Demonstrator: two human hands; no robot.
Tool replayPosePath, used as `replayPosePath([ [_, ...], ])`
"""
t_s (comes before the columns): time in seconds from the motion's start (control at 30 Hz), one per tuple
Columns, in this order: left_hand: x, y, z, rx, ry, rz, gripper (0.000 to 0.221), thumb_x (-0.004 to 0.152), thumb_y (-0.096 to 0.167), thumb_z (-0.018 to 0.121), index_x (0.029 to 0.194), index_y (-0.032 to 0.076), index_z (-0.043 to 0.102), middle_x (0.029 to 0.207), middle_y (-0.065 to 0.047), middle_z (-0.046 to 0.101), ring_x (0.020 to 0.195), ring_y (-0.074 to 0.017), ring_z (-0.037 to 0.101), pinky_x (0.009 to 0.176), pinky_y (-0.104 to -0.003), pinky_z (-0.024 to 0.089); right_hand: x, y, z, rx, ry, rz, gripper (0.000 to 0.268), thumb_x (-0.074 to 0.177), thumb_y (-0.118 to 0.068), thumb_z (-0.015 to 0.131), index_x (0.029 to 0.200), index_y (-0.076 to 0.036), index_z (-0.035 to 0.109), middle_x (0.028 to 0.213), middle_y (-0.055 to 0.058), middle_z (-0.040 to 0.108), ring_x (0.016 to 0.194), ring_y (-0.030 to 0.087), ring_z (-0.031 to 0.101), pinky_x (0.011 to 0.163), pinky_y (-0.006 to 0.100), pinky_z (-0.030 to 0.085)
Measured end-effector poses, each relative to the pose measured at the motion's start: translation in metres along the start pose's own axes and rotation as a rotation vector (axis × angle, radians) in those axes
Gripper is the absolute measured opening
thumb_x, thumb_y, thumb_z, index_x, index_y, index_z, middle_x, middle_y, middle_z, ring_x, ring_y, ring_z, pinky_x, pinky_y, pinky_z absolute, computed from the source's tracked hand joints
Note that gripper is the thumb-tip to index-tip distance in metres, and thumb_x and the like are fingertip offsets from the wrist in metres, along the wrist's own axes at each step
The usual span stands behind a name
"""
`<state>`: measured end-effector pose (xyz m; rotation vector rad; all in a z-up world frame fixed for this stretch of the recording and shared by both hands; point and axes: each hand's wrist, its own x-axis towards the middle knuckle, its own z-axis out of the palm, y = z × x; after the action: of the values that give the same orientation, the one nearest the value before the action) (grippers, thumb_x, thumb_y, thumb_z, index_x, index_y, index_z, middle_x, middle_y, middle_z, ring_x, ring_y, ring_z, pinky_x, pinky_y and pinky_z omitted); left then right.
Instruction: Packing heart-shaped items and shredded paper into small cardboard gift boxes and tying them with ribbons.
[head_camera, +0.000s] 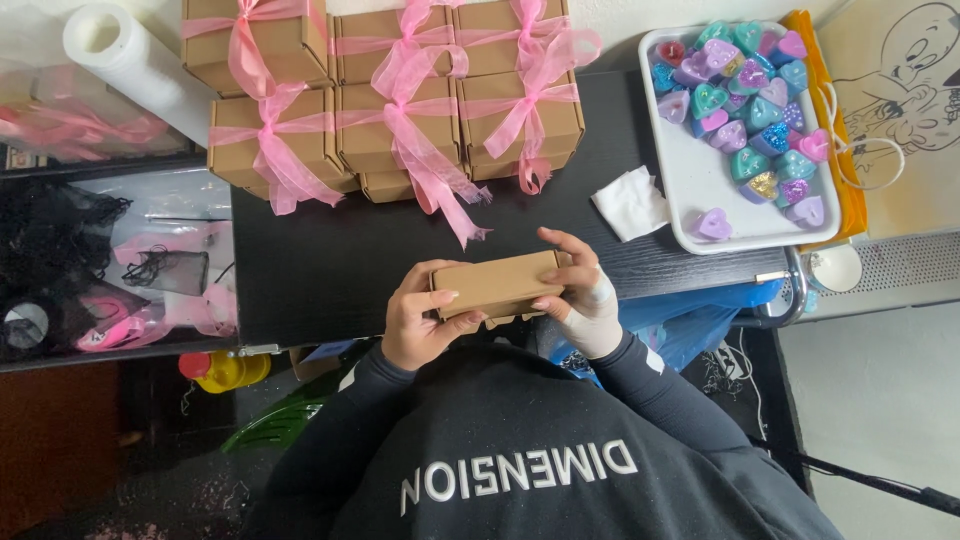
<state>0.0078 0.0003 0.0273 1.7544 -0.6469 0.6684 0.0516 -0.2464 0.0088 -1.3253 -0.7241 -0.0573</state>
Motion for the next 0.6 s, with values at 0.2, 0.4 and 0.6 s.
replayPosePath([
  [0.2, 0.001, -0.001, 0.004, -0.003, -0.04, 0.111, 0.069, 0.085, 0.013, 0.087, 0.135, 0.021, 0.039, 0.129, -0.018, 0.059, 0.121, -0.0354, 0.068, 0.113, -0.054, 0.052, 0.023, -0.039, -0.005, 0.104, -0.139, 0.319, 0.083, 0.092, -0.058, 0.066, 0.156, -0.017, 0.036, 0.147, 0.016, 0.049, 0.131, 0.025, 0.056, 0.111, 0.037, 0.045],
  [0.4, 0.025, 0.01, 0.001, 0.047, -0.213, 0.082, 0.125, 0.075, 0.041, 0.09, 0.165, 0.024, 0.004, 0.144, -0.017, 0.055, 0.143, -0.0389, 0.049, 0.124, -0.054, 0.034, 0.013, -0.041, -0.03, 0.212, -0.149, 0.601, 0.078, 0.085, -0.026, 0.082, 0.15, -0.01, 0.04, 0.147, 0.017, 0.043, 0.136, 0.027, 0.048, 0.114, 0.041, 0.042],
  [0.6, 0.027, 0.011, 0.005, 0.116, -0.388, -0.245, 0.136, 0.072, 0.04, 0.095, 0.162, -0.001, 0.001, 0.144, -0.02, 0.055, 0.135, -0.0381, 0.053, 0.114, -0.047, 0.042, 0.001, -0.056, -0.042, -0.06, -0.228, 0.336, 0.081, 0.078, -0.009, 0.085, 0.147, -0.012, 0.042, 0.156, 0.013, 0.034, 0.147, 0.028, 0.041, 0.121, 0.043, 0.041],
])
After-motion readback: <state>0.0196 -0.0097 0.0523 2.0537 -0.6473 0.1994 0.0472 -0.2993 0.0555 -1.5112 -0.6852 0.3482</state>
